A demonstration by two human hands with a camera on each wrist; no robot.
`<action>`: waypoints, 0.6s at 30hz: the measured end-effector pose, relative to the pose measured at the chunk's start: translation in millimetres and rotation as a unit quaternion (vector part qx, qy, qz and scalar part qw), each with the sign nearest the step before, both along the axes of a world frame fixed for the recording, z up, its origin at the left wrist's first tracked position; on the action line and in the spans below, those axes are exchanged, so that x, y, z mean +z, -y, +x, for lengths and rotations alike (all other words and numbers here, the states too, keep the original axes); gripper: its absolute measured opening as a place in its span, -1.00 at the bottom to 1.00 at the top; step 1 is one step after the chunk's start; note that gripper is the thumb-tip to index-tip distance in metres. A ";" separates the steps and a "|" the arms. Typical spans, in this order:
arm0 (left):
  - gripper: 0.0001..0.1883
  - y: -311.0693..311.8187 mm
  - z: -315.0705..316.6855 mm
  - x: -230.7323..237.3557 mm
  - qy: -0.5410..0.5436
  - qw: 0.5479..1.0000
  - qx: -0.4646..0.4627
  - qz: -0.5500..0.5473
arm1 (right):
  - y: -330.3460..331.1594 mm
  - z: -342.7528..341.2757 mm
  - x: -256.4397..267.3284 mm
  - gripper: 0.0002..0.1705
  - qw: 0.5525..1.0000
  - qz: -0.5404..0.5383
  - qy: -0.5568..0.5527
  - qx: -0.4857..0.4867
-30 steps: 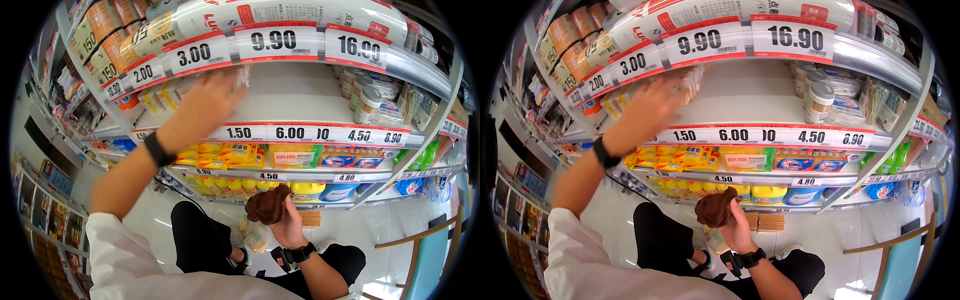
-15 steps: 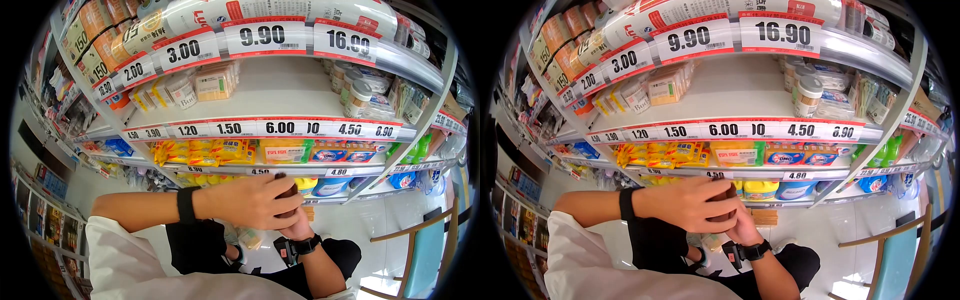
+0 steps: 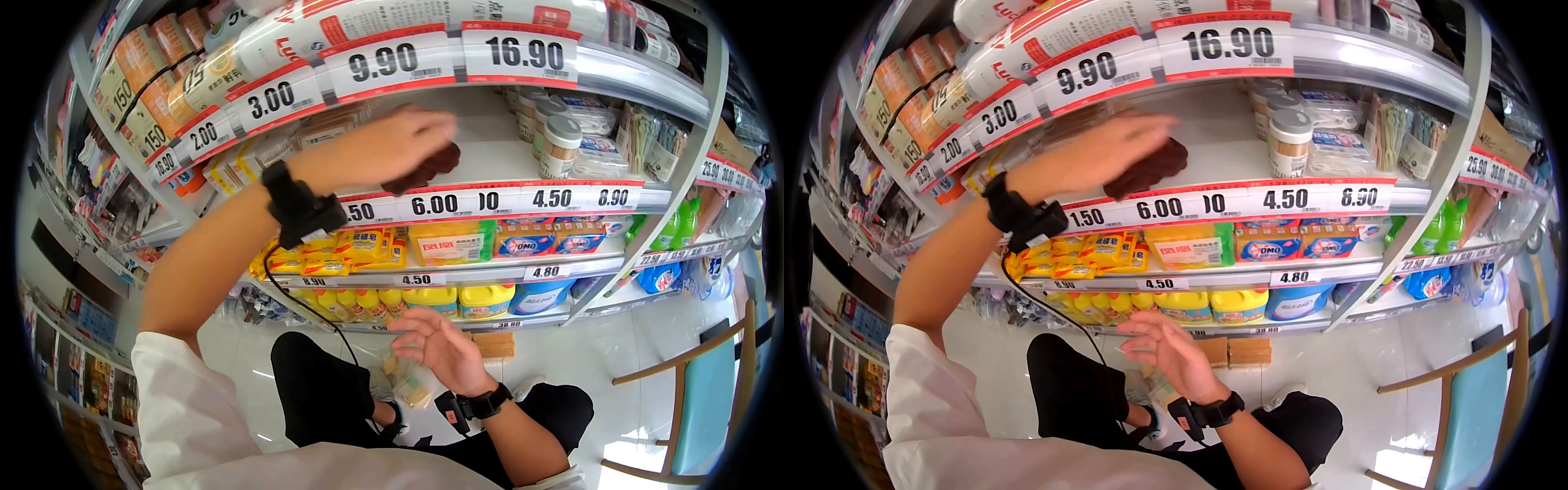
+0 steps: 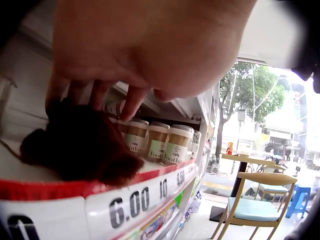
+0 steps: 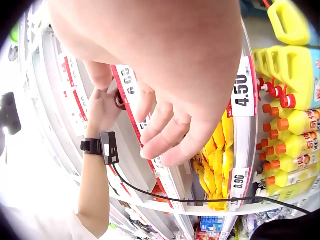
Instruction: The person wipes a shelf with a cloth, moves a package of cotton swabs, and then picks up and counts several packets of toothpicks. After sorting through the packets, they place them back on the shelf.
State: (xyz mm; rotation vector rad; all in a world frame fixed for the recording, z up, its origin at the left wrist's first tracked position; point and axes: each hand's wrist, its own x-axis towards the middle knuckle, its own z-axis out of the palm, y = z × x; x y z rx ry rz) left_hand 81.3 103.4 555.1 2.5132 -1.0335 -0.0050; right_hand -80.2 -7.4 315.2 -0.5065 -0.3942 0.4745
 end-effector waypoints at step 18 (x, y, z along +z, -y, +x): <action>-0.34 20.1 61.4 -17.4 -0.055 0.957 0.021 0.285 | 8.9 -11.1 5.5 -0.48 1.000 -0.002 0.016 0.008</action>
